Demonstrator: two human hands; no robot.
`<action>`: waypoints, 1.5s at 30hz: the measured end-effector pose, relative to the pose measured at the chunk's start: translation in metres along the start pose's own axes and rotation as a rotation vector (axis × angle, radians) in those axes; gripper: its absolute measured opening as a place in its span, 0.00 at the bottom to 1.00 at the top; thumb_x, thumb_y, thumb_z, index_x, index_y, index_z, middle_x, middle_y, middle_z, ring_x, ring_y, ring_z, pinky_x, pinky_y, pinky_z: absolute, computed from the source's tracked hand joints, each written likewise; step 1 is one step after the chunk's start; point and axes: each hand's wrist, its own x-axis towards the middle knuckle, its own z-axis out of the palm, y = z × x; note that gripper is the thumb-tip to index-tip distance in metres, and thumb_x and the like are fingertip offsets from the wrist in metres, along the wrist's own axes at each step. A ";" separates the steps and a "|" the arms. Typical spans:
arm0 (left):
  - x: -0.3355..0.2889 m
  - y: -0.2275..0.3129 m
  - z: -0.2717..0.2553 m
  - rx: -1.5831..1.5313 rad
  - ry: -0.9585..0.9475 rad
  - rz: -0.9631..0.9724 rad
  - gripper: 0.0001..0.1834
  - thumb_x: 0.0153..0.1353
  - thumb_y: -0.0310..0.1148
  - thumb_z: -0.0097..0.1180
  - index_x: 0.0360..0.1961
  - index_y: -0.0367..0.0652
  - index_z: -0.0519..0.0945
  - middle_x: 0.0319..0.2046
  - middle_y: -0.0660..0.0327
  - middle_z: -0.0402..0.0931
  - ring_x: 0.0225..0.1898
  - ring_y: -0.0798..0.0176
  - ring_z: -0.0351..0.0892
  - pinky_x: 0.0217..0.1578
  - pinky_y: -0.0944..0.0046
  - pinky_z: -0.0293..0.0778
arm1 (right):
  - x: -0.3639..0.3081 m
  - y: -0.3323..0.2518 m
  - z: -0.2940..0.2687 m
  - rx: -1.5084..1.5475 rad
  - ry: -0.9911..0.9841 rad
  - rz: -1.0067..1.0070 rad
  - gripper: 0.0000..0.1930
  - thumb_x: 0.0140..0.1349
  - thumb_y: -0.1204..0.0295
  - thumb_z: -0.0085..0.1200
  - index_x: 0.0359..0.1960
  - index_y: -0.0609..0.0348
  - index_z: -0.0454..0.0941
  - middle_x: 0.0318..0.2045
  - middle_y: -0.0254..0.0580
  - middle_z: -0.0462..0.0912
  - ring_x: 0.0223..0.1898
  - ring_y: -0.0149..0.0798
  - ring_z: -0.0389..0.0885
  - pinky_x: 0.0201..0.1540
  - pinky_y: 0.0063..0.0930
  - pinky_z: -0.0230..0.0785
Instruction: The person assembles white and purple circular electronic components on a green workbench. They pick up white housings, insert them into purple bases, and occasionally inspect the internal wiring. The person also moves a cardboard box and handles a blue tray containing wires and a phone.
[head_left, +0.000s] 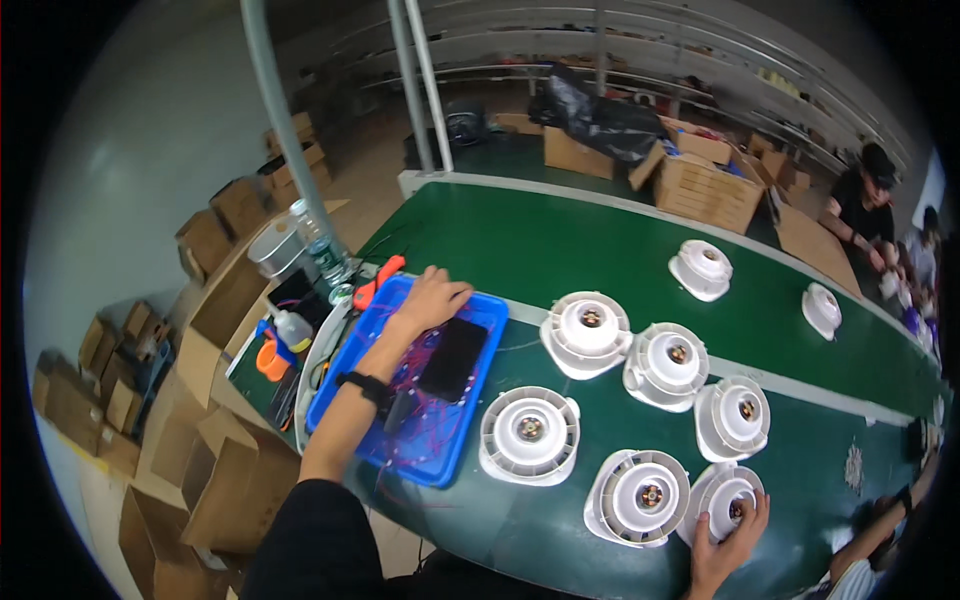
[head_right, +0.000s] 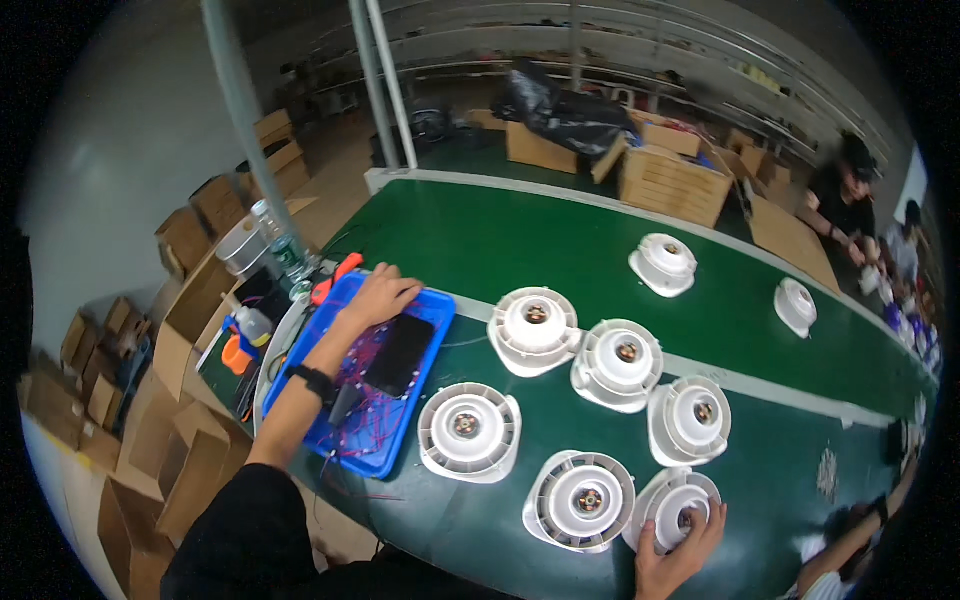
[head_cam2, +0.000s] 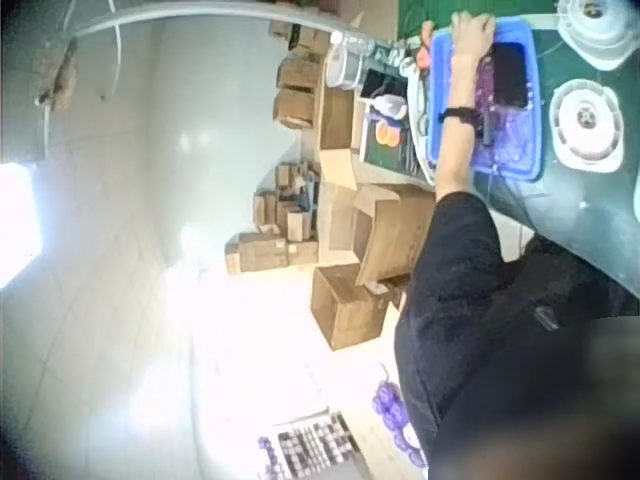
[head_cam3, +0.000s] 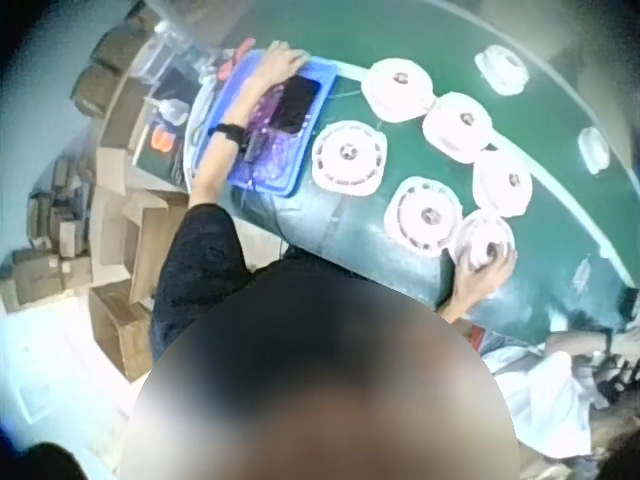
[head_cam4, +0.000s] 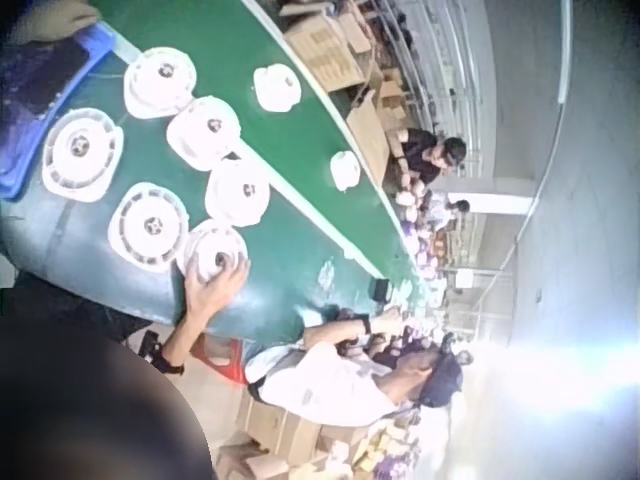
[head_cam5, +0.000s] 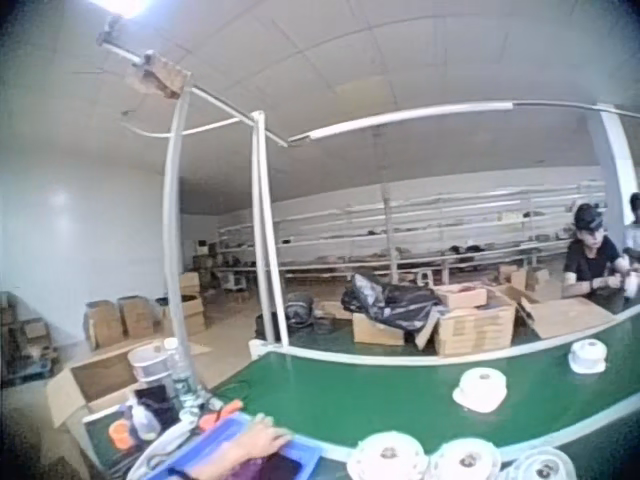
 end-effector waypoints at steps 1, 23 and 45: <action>-0.009 -0.008 -0.004 -0.013 0.007 0.025 0.16 0.67 0.45 0.51 0.45 0.52 0.87 0.41 0.46 0.77 0.49 0.42 0.71 0.51 0.46 0.70 | 0.000 -0.003 0.000 0.017 -0.004 0.013 0.26 0.50 0.66 0.64 0.50 0.62 0.72 0.62 0.59 0.69 0.67 0.66 0.61 0.65 0.55 0.57; 0.042 0.182 0.001 -0.010 -0.054 0.355 0.19 0.59 0.34 0.57 0.49 0.34 0.80 0.63 0.44 0.68 0.59 0.41 0.72 0.59 0.44 0.70 | 0.014 -0.021 -0.003 0.001 0.064 0.078 0.22 0.43 0.63 0.70 0.39 0.55 0.77 0.57 0.54 0.74 0.63 0.67 0.67 0.59 0.56 0.66; -0.056 0.276 -0.085 -0.432 -0.438 0.919 0.40 0.56 0.43 0.67 0.68 0.44 0.65 0.69 0.41 0.56 0.69 0.34 0.58 0.67 0.41 0.59 | 0.013 -0.013 -0.010 -0.001 0.104 0.072 0.22 0.42 0.64 0.71 0.40 0.55 0.79 0.57 0.54 0.75 0.59 0.63 0.72 0.57 0.51 0.69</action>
